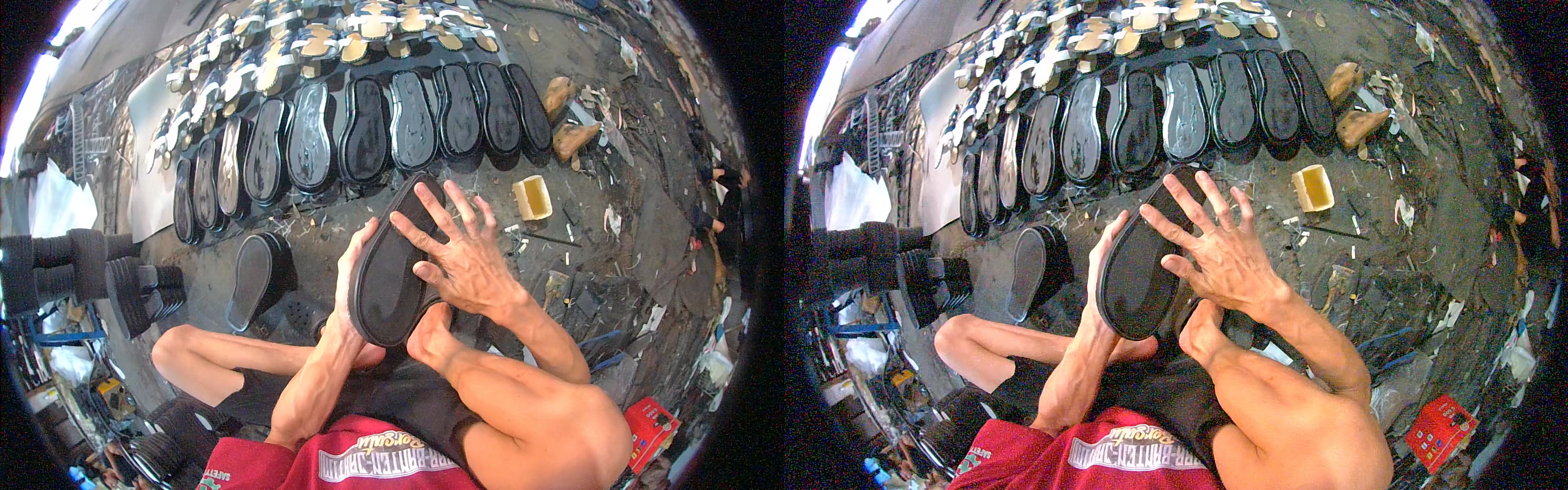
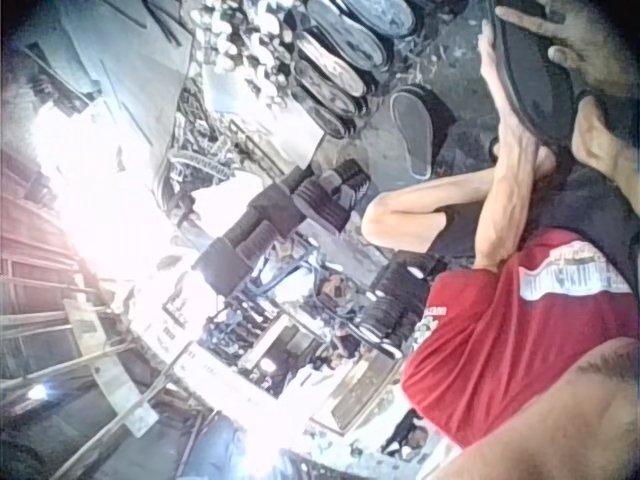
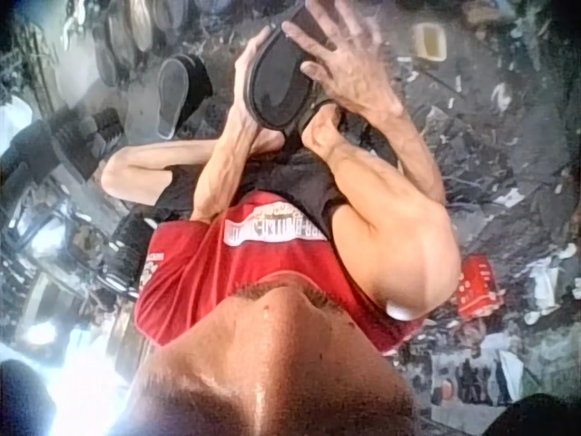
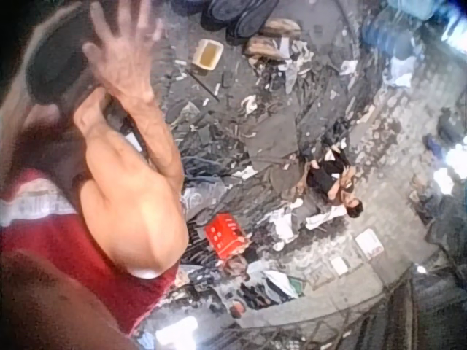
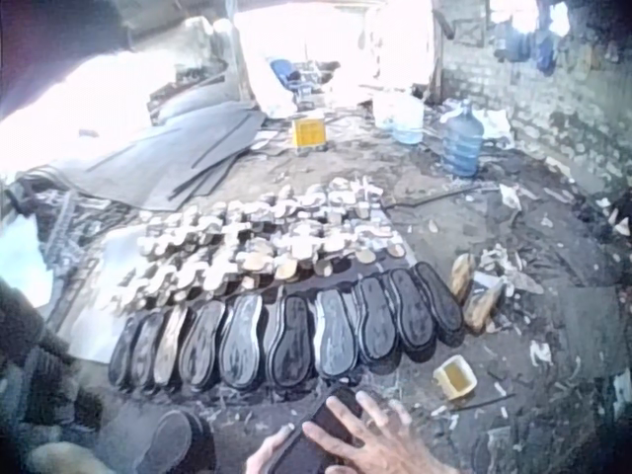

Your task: The person sits on the floor and repeatedly rubs the surface of black shoe insoles with their hands. They pick up an insole, rub it, place it down, and repeat the process with several insoles from a nearby pile.

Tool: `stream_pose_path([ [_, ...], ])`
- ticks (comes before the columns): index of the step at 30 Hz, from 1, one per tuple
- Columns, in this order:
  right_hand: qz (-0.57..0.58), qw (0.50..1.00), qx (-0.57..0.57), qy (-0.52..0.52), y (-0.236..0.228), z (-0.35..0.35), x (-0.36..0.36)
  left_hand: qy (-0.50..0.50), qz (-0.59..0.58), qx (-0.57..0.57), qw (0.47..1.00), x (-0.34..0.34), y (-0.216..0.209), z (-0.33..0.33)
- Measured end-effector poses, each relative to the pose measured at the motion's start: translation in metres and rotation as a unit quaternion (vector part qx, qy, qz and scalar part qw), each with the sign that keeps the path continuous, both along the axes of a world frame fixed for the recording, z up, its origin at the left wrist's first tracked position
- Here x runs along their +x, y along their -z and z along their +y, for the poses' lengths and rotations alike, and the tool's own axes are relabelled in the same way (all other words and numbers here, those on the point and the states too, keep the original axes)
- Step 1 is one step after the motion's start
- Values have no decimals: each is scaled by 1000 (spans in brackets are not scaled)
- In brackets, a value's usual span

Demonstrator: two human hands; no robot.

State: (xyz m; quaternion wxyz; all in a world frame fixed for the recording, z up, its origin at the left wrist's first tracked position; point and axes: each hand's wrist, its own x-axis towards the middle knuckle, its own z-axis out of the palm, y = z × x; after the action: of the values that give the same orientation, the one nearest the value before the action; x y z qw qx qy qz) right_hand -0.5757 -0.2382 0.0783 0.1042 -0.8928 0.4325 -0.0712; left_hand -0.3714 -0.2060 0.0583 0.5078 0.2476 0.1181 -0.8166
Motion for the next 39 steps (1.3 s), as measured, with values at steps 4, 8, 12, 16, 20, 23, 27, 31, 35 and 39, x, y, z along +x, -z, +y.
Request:
stream_pose_path([
  [4,-15,1000,3,-19,-2,1,7,-8,-53,29,998,10,24,5],
  [8,-7,1000,6,-25,-7,2,5,21,-50,-38,998,3,4,-2],
  [12,-12,999,2,-42,-10,5,7,25,128,-89,987,8,10,-2],
  [16,-13,998,10,-63,-8,6,13,22,-143,38,989,-1,-13,-5],
  [20,-16,996,3,-90,-12,9,15,30,-69,-30,997,1,-4,-5],
  [23,-33,994,14,-108,-19,8,15,14,33,-40,999,8,16,0],
  [27,-45,989,26,-140,-24,10,17,-2,-76,15,997,7,9,8],
  [31,-31,986,-1,-162,-25,11,14,76,-233,-86,966,-5,-28,9],
  [35,-56,972,-7,-226,-24,5,20,53,-212,-20,976,1,-39,15],
  [39,-138,948,-62,-278,-21,4,10,86,-259,-146,951,9,-16,11],
])
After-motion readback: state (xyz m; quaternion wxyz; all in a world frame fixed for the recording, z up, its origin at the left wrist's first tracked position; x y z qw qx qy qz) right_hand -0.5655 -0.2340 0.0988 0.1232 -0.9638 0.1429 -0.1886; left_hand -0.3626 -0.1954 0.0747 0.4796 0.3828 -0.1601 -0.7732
